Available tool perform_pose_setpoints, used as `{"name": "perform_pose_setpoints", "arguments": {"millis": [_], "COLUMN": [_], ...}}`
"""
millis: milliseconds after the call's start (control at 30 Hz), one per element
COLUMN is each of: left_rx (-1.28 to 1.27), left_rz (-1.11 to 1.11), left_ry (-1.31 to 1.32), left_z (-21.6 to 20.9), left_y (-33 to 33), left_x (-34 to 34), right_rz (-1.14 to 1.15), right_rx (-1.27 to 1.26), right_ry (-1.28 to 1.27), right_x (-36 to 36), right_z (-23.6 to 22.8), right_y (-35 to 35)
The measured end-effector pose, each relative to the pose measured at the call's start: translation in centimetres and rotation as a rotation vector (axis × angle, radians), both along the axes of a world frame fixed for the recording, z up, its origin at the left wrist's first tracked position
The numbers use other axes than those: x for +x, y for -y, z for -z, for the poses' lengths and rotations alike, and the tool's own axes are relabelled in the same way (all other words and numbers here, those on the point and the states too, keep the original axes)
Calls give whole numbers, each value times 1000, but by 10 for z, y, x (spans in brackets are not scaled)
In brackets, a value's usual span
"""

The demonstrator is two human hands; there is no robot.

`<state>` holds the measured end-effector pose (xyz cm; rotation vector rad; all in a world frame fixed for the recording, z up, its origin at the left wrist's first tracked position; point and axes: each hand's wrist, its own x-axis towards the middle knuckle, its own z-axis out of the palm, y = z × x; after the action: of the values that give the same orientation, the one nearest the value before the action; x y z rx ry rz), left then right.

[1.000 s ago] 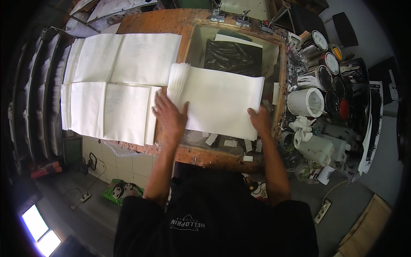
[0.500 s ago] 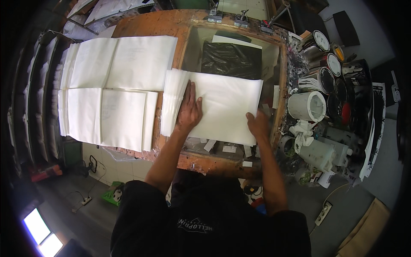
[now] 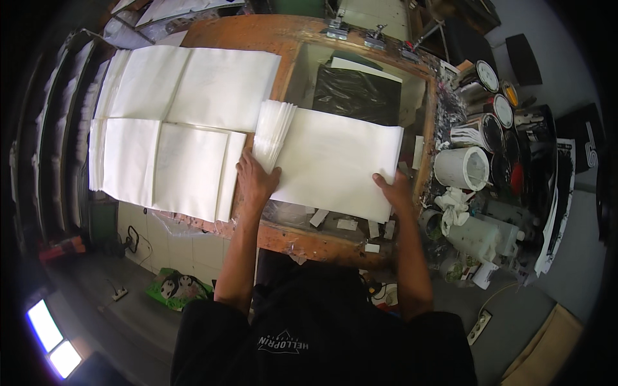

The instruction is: The person repeatedly folds white fabric pieces on a wooden table, aligns edges, and stacks them. The person also moves to a nearby shelf to retrieve more fabric and returns to continue folding.

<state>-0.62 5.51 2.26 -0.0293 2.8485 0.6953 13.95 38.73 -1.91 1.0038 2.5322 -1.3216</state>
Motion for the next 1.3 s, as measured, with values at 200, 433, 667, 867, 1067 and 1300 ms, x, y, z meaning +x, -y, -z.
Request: {"name": "perform_pose_setpoints", "arguments": {"millis": [200, 433, 667, 867, 1067, 1300], "left_rx": [135, 345, 931, 1184, 1247, 923], "left_rz": [23, 22, -121, -332, -669, -968], "left_ry": [155, 138, 145, -47, -155, -233], "left_z": [28, 23, -56, -81, -108, -53], "left_y": [17, 18, 112, 295, 486, 646], "left_x": [-34, -18, 45, 112, 179, 224], "right_rz": [63, -35, -220, -315, -549, -886], "right_rx": [-288, 241, 257, 151, 6, -34], "right_ry": [-57, -66, -304, -425, -418, -325], "right_x": [-15, -27, -15, -8, -38, -82], "right_z": [0, -70, -288, -378, -366, -296], "right_y": [-8, 26, 129, 330, 514, 704]}}
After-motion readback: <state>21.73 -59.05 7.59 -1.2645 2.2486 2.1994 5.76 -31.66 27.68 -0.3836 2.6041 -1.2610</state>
